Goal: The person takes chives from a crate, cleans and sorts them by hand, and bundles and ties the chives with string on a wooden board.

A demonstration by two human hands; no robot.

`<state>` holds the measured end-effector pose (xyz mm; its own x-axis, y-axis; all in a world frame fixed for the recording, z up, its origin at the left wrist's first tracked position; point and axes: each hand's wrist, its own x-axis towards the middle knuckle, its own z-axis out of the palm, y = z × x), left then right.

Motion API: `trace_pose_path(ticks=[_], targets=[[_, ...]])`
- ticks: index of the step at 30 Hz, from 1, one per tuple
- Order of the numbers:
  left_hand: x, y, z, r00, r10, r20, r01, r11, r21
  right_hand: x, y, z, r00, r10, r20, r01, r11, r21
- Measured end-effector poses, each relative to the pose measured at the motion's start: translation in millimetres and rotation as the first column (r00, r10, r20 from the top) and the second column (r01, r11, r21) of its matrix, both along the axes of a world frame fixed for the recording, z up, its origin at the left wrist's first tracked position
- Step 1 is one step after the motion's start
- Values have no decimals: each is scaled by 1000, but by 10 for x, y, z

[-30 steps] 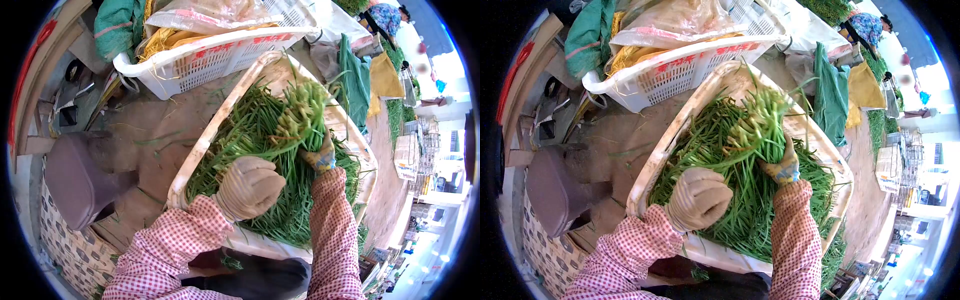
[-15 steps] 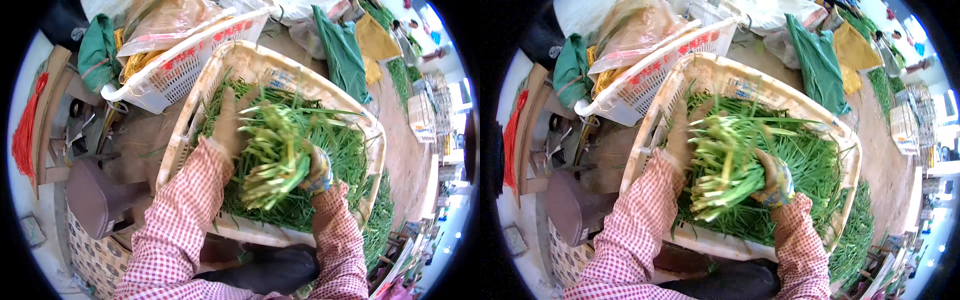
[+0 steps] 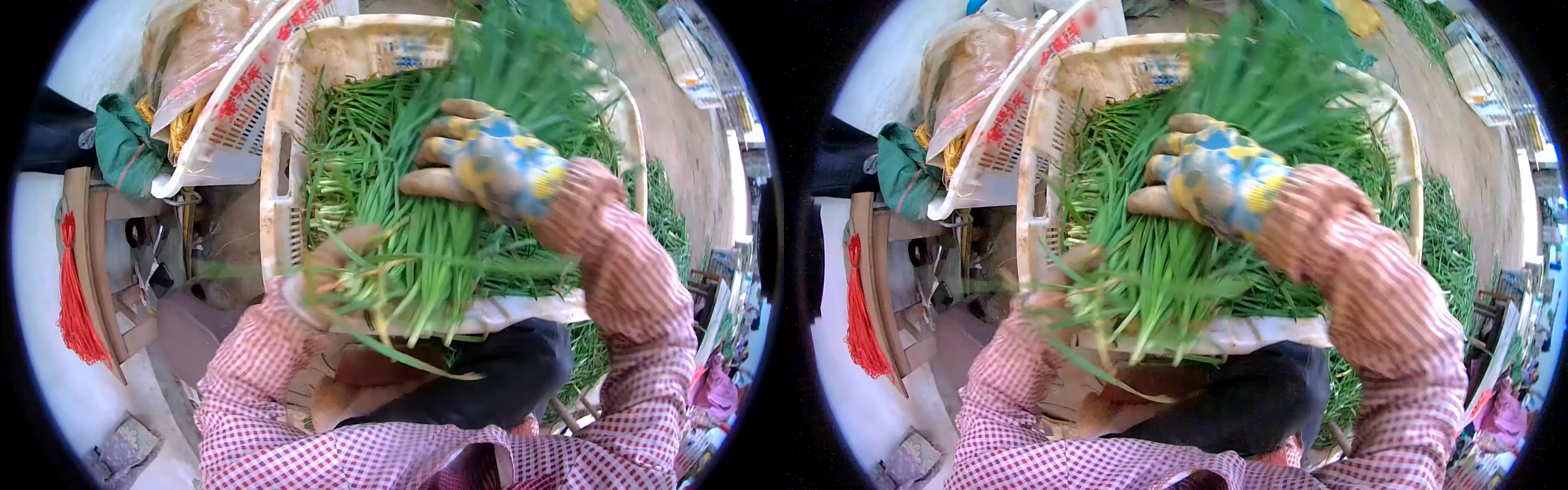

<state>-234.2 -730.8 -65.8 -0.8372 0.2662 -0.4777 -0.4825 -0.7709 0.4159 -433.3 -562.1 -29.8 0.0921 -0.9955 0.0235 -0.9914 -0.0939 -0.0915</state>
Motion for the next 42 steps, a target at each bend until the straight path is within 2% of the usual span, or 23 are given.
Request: trace_pose_path(ticks=[1,3,5,7,9,11,13,15,17,19,21,23,27,29,30,31,32,33,34,37,38,41,42], targets=[[41,33,-168,994,-97,54,95,995,40,22,-29,-226,995,36,-94,-44,995,-85],[-6,216,-412,907,139,398,-99,988,-120,135,-7,-735,988,-143,-57,146,988,56],[-71,213,-275,894,65,444,-51,998,-43,241,25,-765,919,-389,-59,388,872,300],[-9,170,-445,966,35,257,-88,976,198,262,234,-631,865,-487,-119,498,863,89],[8,185,-304,990,75,117,-99,973,209,312,549,-325,812,-581,-63,580,814,-30],[7,100,-466,961,-33,274,-63,940,335,435,911,-110,753,-648,112,657,732,-184],[18,123,-546,964,-13,266,-82,935,344,662,1406,-456,443,-772,456,855,516,43],[-2,145,-519,959,-79,273,-16,943,331,928,1530,-516,-325,-701,635,623,346,702],[-4,184,-549,949,-54,310,-48,949,311,1092,1421,-678,-542,-706,456,348,305,887],[-3,174,-549,935,-2,355,-91,965,247,1168,1219,-678,-606,-707,365,243,272,931],[8,222,-503,967,16,256,-71,975,209,1096,1096,-825,-880,-292,375,247,394,885],[-26,373,-413,980,-3,199,-18,994,104,1128,953,-1035,-920,-93,381,218,686,694],[-29,719,-185,994,17,106,-22,999,45,1158,876,-680,-869,-22,494,386,593,707],[132,916,-78,999,28,-23,-32,982,-185,1315,862,-401,-818,45,573,537,414,735],[183,887,-331,893,-331,-305,73,776,-627,1299,948,-343,-828,88,554,496,574,651],[187,881,-419,687,-606,-400,-166,405,-899,1309,962,-348,-829,93,551,498,570,653],[200,969,-505,964,-238,-116,129,805,-579,1316,963,-362,-821,44,569,497,545,675],[154,1058,-408,918,-57,391,72,997,-24,1307,950,-384,-810,-7,587,499,518,695],[73,1105,-263,922,-61,383,75,997,-22,1268,886,-453,-859,-5,511,470,387,793],[-10,1121,-231,909,68,411,-23,993,-112,1166,955,-549,-817,-64,573,500,417,759],[35,1051,-616,975,93,203,-32,958,-285,1157,976,-605,-806,-69,588,512,418,750],[-10,742,-667,979,182,96,-159,965,-211,1113,1089,-436,-858,-41,511,454,403,795],[-30,567,-599,970,84,229,-79,996,-29,1091,1170,-358,-879,-49,474,416,408,813]])
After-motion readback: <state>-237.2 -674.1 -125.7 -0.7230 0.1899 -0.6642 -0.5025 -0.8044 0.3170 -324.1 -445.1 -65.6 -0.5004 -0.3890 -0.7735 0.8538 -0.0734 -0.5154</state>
